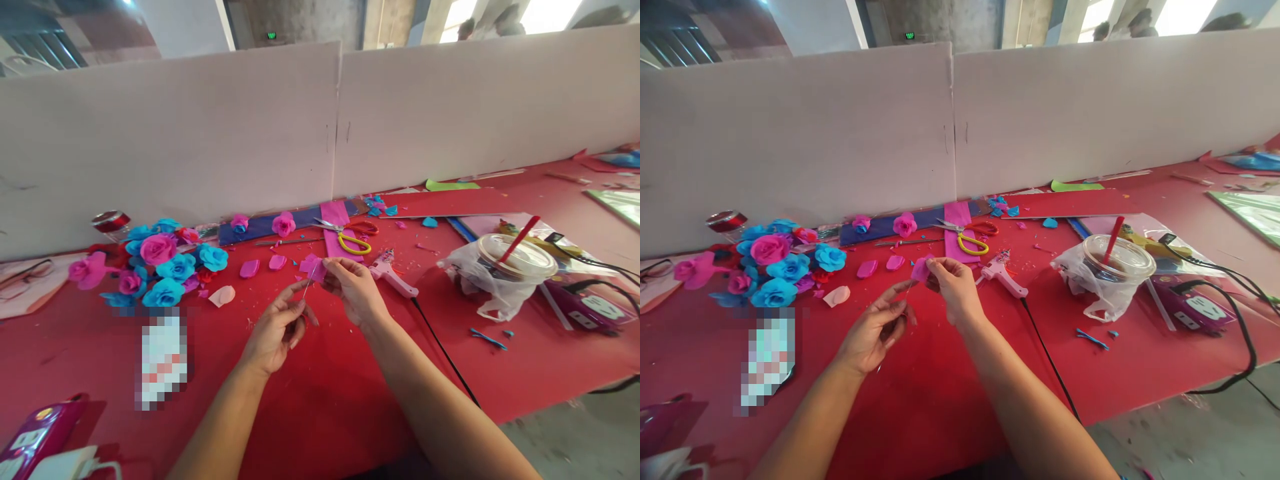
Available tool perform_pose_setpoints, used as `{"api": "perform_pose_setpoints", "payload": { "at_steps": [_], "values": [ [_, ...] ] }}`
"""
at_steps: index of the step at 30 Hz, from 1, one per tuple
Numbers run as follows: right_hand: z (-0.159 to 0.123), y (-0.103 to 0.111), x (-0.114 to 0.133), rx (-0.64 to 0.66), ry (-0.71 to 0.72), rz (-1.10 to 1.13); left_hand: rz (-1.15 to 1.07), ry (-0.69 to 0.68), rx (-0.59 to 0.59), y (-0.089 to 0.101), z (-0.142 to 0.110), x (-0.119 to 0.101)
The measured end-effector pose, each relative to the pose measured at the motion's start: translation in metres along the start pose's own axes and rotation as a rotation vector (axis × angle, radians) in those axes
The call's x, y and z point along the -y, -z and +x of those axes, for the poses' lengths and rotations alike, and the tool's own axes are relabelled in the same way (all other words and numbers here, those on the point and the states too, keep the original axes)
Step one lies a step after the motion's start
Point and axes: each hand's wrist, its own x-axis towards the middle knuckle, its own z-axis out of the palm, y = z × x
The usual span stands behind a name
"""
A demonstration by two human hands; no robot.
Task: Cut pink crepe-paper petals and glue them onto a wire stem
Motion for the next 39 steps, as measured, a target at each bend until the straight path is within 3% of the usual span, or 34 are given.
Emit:
{"api": "perform_pose_setpoints", "payload": {
  "at_steps": [14, 21, 25, 31, 39],
  "values": [
    [-0.003, -0.003, 0.002, 0.066, 0.026, -0.052, -0.007, 0.016, 0.011, 0.001, 0.0, -0.001],
    [0.001, -0.001, -0.002, 0.066, 0.047, -0.085, -0.006, 0.094, 0.053, -0.001, -0.003, -0.005],
    [0.002, 0.0, -0.006, 0.079, 0.098, -0.107, -0.138, 0.099, 0.057, -0.002, -0.003, -0.006],
    [-0.001, -0.004, -0.014, 0.151, 0.049, -0.072, -0.377, 0.16, -0.084, 0.003, 0.002, -0.008],
    [-0.004, -0.008, -0.021, 0.178, 0.018, -0.109, -0.418, 0.209, -0.157, 0.004, 0.003, -0.013]
  ]
}}
